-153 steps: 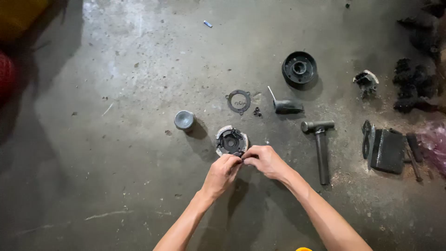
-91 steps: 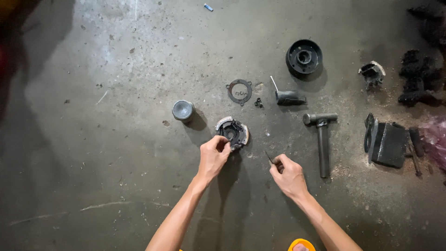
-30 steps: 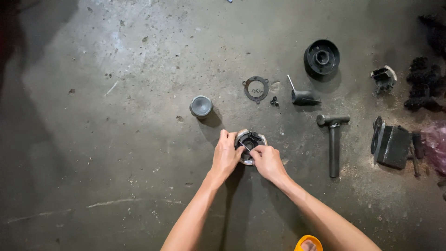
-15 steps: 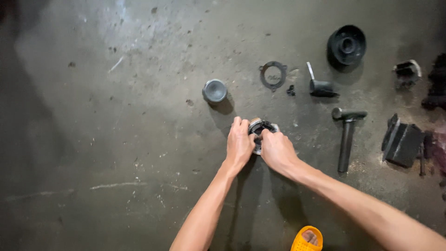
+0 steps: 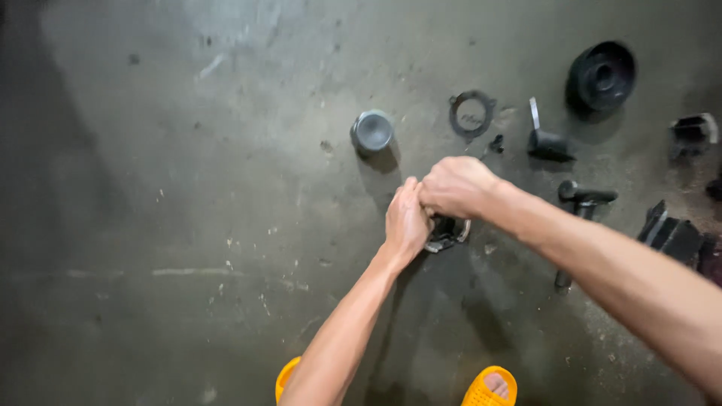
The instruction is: The person assembles mechanical components on the floor and operates a metal lathe to machine parts.
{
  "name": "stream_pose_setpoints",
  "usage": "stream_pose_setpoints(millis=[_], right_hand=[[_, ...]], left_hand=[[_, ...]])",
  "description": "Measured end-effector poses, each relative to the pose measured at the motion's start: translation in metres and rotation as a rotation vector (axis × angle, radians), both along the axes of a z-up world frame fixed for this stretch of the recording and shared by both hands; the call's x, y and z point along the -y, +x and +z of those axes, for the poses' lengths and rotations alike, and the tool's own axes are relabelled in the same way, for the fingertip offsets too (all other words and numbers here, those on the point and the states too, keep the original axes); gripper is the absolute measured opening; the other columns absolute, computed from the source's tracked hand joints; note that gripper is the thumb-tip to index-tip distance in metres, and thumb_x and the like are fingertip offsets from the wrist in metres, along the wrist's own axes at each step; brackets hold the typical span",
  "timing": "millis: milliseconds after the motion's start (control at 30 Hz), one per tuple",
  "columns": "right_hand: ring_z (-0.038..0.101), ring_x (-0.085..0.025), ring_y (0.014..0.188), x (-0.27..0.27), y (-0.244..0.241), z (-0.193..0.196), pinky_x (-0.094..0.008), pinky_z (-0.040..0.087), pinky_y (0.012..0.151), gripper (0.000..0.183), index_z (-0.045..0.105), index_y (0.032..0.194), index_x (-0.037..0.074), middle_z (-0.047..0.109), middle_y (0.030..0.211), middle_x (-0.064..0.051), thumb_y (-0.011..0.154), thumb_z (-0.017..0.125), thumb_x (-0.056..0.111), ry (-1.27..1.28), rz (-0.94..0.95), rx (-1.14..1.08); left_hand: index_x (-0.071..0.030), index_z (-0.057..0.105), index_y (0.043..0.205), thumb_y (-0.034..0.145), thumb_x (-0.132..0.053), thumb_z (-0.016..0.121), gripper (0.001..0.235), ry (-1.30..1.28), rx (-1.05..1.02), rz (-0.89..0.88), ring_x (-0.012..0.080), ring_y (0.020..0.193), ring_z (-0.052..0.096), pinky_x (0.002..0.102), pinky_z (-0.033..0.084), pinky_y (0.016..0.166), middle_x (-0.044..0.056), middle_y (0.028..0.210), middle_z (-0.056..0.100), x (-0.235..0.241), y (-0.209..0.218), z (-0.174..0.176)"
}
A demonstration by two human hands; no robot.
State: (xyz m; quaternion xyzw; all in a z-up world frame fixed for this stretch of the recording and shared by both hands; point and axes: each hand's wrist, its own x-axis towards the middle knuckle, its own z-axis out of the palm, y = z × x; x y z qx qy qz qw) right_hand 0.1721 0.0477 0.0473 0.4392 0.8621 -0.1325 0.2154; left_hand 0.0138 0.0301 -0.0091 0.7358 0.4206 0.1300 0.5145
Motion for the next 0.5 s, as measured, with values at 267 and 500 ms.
stream_pose_setpoints(millis=[267,500], right_hand=[[0.077,-0.038,0.077,0.092,0.030,0.010,-0.051,0.060,0.067,0.018,0.068,0.089,0.014,0.076,0.075,-0.014,0.091,0.056,0.028,-0.067,-0.757,0.029],[0.076,-0.043,0.086,0.164,0.046,-0.009,-0.051,0.062,0.072,0.022,0.075,0.095,0.013,0.077,0.085,-0.018,0.095,0.062,0.031,-0.041,-1.271,-0.102]], left_hand=[[-0.007,0.054,0.117,0.075,-0.032,0.086,0.058,0.481,-0.239,-0.308,0.0354,0.106,0.057,0.049,0.053,0.086,0.014,0.117,0.049,0.003,-0.008,-0.028],[-0.005,0.034,0.155,0.064,-0.043,0.082,0.110,0.529,-0.422,-0.917,0.0367,0.146,0.036,0.073,0.021,0.118,0.022,0.150,0.045,-0.001,0.022,0.018]])
